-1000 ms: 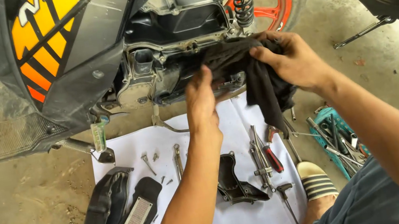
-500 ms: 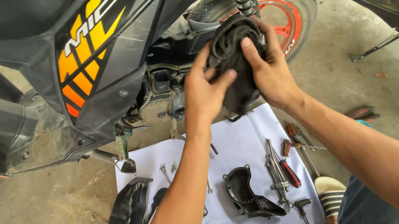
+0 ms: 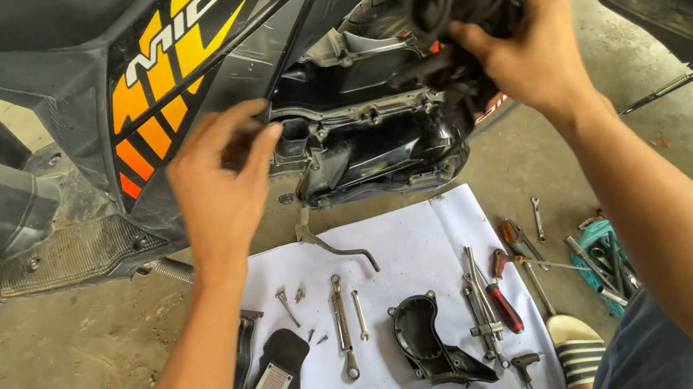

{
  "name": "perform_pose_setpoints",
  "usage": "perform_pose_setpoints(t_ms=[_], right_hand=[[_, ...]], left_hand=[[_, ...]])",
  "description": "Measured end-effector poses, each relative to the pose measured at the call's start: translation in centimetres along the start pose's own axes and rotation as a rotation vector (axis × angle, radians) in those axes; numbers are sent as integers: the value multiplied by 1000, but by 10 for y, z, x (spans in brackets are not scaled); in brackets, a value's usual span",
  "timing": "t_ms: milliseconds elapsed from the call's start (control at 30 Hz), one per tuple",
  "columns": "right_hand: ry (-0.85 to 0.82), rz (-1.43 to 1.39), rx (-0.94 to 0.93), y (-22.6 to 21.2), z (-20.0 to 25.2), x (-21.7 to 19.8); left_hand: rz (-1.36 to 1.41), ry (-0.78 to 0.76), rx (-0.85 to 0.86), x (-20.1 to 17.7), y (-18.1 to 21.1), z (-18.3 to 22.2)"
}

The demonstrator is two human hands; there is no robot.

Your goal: Cleaning and inspecting motorcycle engine components during maintenance

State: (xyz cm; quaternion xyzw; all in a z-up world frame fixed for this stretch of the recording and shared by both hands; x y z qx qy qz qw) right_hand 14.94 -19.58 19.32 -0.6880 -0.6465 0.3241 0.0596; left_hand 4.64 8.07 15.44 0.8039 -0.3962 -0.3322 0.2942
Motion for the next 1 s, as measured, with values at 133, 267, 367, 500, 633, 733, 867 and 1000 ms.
perform_pose_setpoints(t_ms=[133, 267, 367, 500, 633, 733, 867, 1000], right_hand=[[-61, 399, 110, 48, 31, 32], [-274, 624, 133, 70, 60, 145], [-336, 654, -18, 77, 81, 216], [-423, 828, 10, 101, 94, 185], [-442, 836, 243, 113, 101, 130], [-301, 884, 335, 132, 108, 118], [-298, 839, 72, 76, 86, 190], [-385, 866, 113, 112, 101, 204]], left_hand=[[-231, 199, 276, -30, 8, 15], [-505, 186, 316, -4, -10, 27], [-583, 61, 508, 21, -12, 40], [-635, -22, 514, 37, -39, 52], [-628, -118, 366, 34, -57, 48], [-658, -120, 340, 24, -57, 50], [-710, -144, 304, 14, -58, 65], [-721, -212, 307, 18, -63, 74]])
Point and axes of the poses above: each hand's wrist, its own z-axis away from the middle knuckle, its own x-axis out of the palm, y = z × x, the point moved 8 cm from there along -z, towards the middle knuckle
